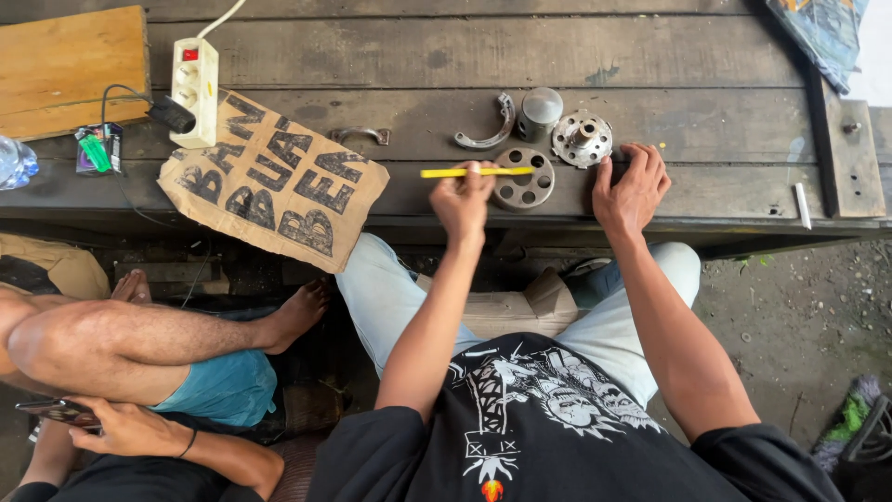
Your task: The person sits on the ground and uses a yellow brush to scrub the inside of a metal cylinder with holes. They then scrub the outside of a smaller metal cylinder. The person is cleaning various metal parts on a wooden table.
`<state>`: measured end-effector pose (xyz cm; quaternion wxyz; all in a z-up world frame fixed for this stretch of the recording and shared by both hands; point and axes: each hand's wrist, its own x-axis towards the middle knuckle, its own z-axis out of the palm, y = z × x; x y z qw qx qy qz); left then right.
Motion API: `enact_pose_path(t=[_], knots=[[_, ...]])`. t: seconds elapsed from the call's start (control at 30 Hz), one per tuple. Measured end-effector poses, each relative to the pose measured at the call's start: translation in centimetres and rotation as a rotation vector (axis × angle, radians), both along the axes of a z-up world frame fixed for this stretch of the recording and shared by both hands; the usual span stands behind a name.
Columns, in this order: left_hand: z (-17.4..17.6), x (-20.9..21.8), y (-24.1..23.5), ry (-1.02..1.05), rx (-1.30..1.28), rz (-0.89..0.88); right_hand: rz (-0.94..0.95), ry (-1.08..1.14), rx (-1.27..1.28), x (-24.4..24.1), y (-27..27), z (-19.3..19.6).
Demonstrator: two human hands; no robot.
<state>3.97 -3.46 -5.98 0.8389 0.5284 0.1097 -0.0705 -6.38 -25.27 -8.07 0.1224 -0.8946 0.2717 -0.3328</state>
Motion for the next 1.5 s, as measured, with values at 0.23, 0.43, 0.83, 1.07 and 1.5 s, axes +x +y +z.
enact_pose_path(t=[0.23,0.43,0.83,1.07,1.5], knots=[[3.8,-2.5,-0.3,0.012,0.041,-0.063,0.003,0.009,0.014,0.0,0.0,0.0],[3.0,-1.7,2.5,-0.008,0.055,0.033,0.018,0.009,0.025,0.0,0.1,0.4],[4.1,-3.0,0.2,-0.022,0.032,-0.010,0.026,0.006,0.035,0.0,0.5,1.3],[4.6,-3.2,1.2,-0.030,0.076,-0.014,0.021,0.005,0.039,0.1,0.2,1.1],[4.7,-4.7,2.7,0.008,0.054,0.009,0.026,0.021,0.031,-0.1,0.5,1.4]])
